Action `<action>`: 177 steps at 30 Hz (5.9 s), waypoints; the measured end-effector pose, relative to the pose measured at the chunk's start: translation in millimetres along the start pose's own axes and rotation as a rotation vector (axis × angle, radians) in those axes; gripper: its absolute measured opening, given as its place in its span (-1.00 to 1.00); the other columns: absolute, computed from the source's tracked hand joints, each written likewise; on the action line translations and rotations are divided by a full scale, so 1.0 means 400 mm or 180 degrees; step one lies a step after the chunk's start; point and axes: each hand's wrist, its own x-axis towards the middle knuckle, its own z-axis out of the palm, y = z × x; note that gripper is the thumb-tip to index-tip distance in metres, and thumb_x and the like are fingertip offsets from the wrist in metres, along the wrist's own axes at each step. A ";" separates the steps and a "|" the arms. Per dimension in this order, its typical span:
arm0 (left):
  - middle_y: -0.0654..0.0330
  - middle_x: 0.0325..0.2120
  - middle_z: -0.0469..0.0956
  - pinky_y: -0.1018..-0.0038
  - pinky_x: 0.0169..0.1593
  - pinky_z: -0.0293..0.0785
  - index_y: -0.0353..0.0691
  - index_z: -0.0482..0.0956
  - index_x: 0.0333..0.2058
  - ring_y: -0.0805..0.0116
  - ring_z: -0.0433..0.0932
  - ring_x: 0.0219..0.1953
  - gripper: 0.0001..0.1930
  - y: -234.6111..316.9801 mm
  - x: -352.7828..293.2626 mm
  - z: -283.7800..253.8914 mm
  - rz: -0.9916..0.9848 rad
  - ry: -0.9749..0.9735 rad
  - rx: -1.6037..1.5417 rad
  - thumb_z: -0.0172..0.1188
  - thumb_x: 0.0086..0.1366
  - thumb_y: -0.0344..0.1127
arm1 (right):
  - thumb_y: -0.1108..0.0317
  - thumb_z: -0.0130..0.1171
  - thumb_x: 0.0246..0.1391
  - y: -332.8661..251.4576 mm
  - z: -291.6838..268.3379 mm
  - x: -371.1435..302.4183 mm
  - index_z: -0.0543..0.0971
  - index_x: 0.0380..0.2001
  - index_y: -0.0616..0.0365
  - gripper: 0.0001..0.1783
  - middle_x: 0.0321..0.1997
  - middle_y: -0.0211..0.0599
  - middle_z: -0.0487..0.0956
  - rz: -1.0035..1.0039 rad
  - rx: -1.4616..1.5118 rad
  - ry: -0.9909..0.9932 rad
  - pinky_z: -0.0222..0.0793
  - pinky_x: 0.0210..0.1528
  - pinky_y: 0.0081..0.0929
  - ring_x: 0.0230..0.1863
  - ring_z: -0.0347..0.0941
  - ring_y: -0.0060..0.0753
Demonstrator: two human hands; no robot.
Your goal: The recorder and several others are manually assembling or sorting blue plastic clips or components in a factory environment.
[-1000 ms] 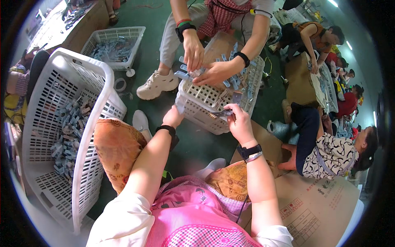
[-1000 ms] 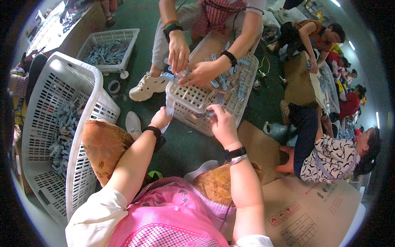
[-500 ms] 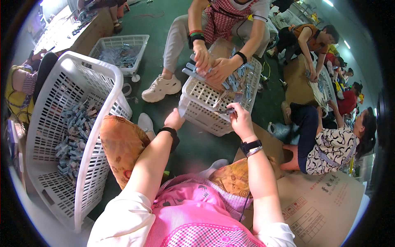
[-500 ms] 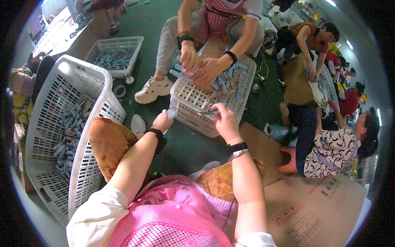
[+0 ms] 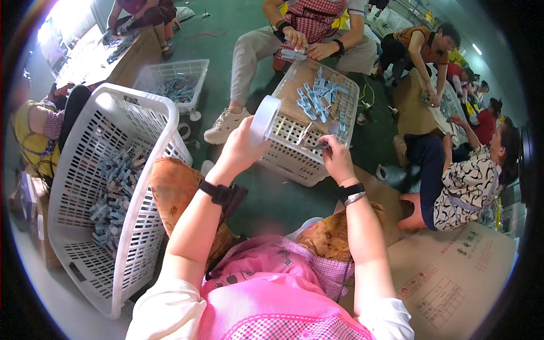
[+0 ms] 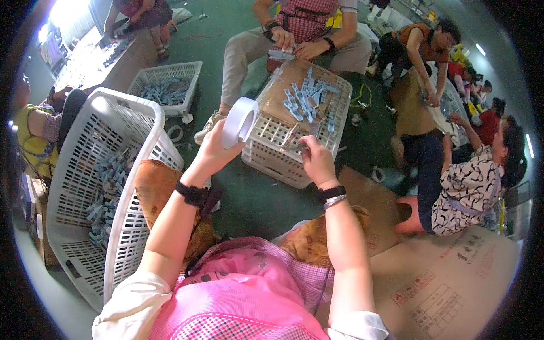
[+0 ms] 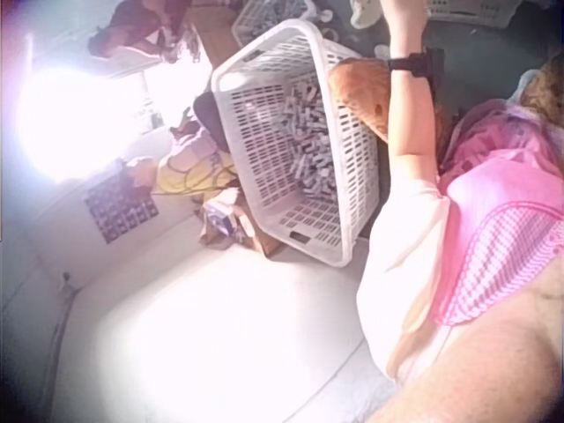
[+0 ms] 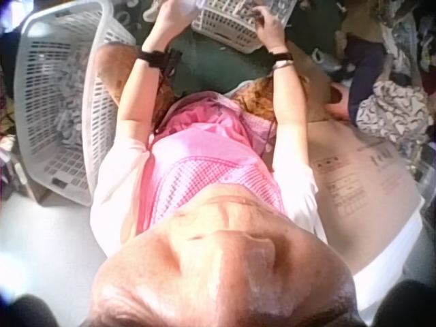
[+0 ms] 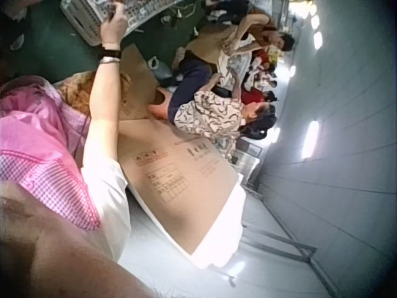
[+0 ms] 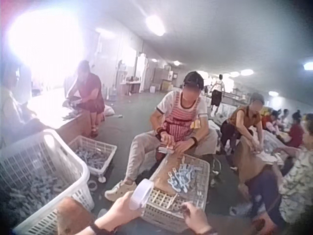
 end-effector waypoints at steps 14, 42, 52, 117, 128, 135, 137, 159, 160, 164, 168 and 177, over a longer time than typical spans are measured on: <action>0.21 -0.24 0.55 0.55 -0.08 0.36 -0.37 0.48 -0.08 0.51 0.47 -0.21 -0.55 -0.094 -0.028 0.052 -0.1036 -0.0302 -0.2346 0.21 0.17 -0.13 | 0.61 0.02 -0.10 0.022 0.000 -0.004 0.46 -0.23 0.07 -0.70 -0.38 -0.07 0.55 0.0111 0.0043 -0.0015 0.39 -0.33 -0.23 -0.35 0.52 -0.02; -0.08 -0.30 0.56 0.21 -0.13 0.44 -0.35 0.47 -0.27 -0.03 0.54 -0.20 -0.44 -0.184 -0.069 0.116 -0.1820 -0.0733 0.0879 0.16 0.13 0.15 | 0.69 0.03 -0.13 0.020 0.065 0.050 0.47 -0.25 0.15 -0.67 -0.44 -0.21 0.53 -0.0070 0.0136 -0.0182 0.36 -0.36 -0.45 -0.46 0.49 -0.32; -0.15 -0.40 0.56 0.20 -0.22 0.45 -0.40 0.49 -0.32 -0.07 0.57 -0.28 -0.46 -0.220 -0.089 0.117 -0.1619 -0.0452 0.0685 0.17 0.16 0.11 | 0.69 0.02 -0.15 0.017 0.056 0.026 0.47 -0.25 0.15 -0.67 -0.42 -0.22 0.53 -0.0096 0.0147 -0.0133 0.36 -0.38 -0.46 -0.47 0.49 -0.33; 0.05 -0.56 0.57 0.33 -0.46 0.50 -0.24 0.01 0.23 0.24 0.55 -0.61 -0.26 -0.392 -0.022 0.292 -0.1439 -0.0526 0.0056 0.15 0.10 -0.29 | 0.49 0.02 -0.02 0.038 0.087 -0.040 0.45 -0.22 -0.05 -0.75 -0.31 -0.21 0.58 0.0217 -0.0482 -0.0259 0.44 -0.32 -0.20 -0.27 0.52 -0.04; -0.23 -0.18 0.51 0.15 -0.04 0.43 -0.16 -0.02 0.26 -0.10 0.51 -0.10 -0.23 -0.414 -0.038 0.291 -0.1482 -0.0575 0.0393 0.17 0.12 -0.27 | 0.55 -0.03 -0.06 0.037 0.112 -0.039 0.45 -0.22 0.00 -0.70 -0.36 -0.02 0.55 0.0183 -0.0140 -0.0365 0.42 -0.31 -0.12 -0.29 0.49 0.09; -0.03 -0.47 0.56 0.33 -0.41 0.51 -0.23 0.05 0.22 0.21 0.57 -0.57 -0.32 -0.405 0.006 0.314 -0.1314 -0.0503 0.0391 0.09 0.13 -0.29 | 0.58 0.02 -0.09 0.039 0.079 -0.007 0.46 -0.24 -0.02 -0.69 -0.41 -0.13 0.56 0.0252 -0.0390 -0.0519 0.43 -0.31 -0.21 -0.32 0.53 -0.04; -0.04 -0.46 0.56 0.33 -0.41 0.51 -0.23 0.05 0.22 0.21 0.57 -0.56 -0.32 -0.414 -0.009 0.307 -0.1387 -0.0502 0.0422 0.08 0.13 -0.30 | 0.57 0.04 -0.08 0.047 0.098 -0.010 0.46 -0.25 -0.02 -0.71 -0.42 -0.15 0.56 0.0172 -0.0318 -0.0478 0.43 -0.32 -0.23 -0.33 0.53 -0.06; -0.04 -0.42 0.58 0.38 -0.39 0.50 -0.28 0.07 0.22 0.22 0.59 -0.52 -0.31 -0.365 -0.020 0.267 -0.1586 -0.0565 0.0500 0.08 0.17 -0.14 | 0.52 0.08 -0.10 0.011 0.118 -0.004 0.45 -0.20 -0.01 -0.68 -0.33 -0.13 0.54 0.0280 -0.0136 -0.0700 0.42 -0.24 -0.21 -0.28 0.50 -0.02; -0.02 -0.44 0.58 0.41 -0.39 0.49 -0.26 0.11 0.21 0.25 0.59 -0.54 -0.34 -0.367 -0.027 0.259 -0.1577 -0.0438 0.0500 0.08 0.21 -0.10 | 0.46 0.12 -0.09 -0.010 0.115 -0.008 0.42 -0.14 -0.01 -0.63 -0.26 -0.11 0.54 0.0078 -0.0294 -0.0679 0.41 -0.20 -0.21 -0.24 0.49 -0.02; 0.02 -0.47 0.59 0.41 -0.39 0.48 -0.23 0.19 0.20 0.27 0.59 -0.56 -0.37 -0.293 -0.036 0.173 -0.2082 -0.0525 -0.0296 0.05 0.25 -0.01 | 0.20 0.21 -0.04 -0.039 0.115 -0.024 0.31 0.04 0.01 -0.44 -0.08 -0.05 0.50 -0.0433 -0.0360 -0.0617 0.39 -0.12 -0.17 -0.13 0.47 -0.02; 0.07 -0.48 0.61 0.32 -0.17 0.47 -0.20 0.13 0.24 0.19 0.62 -0.33 -0.28 -0.271 -0.093 0.142 -0.2237 -0.1129 -0.0509 0.04 0.18 0.05 | -0.03 0.16 0.04 -0.086 0.122 0.000 -0.02 0.30 0.12 -0.09 -0.18 0.03 0.53 0.0541 0.0108 -0.0945 0.43 -0.19 -0.28 -0.20 0.52 -0.06; -0.07 0.00 0.44 0.32 -0.08 0.47 -0.13 0.07 0.28 0.17 0.50 -0.05 -0.28 -0.298 -0.023 0.152 -0.2359 -0.1278 -0.2318 0.04 0.20 -0.02 | -0.31 0.03 0.05 -0.128 0.161 0.049 -0.36 0.33 0.27 0.19 -0.38 -0.41 0.45 0.1351 0.2256 -0.1054 0.25 -0.32 -0.70 -0.41 0.31 -0.62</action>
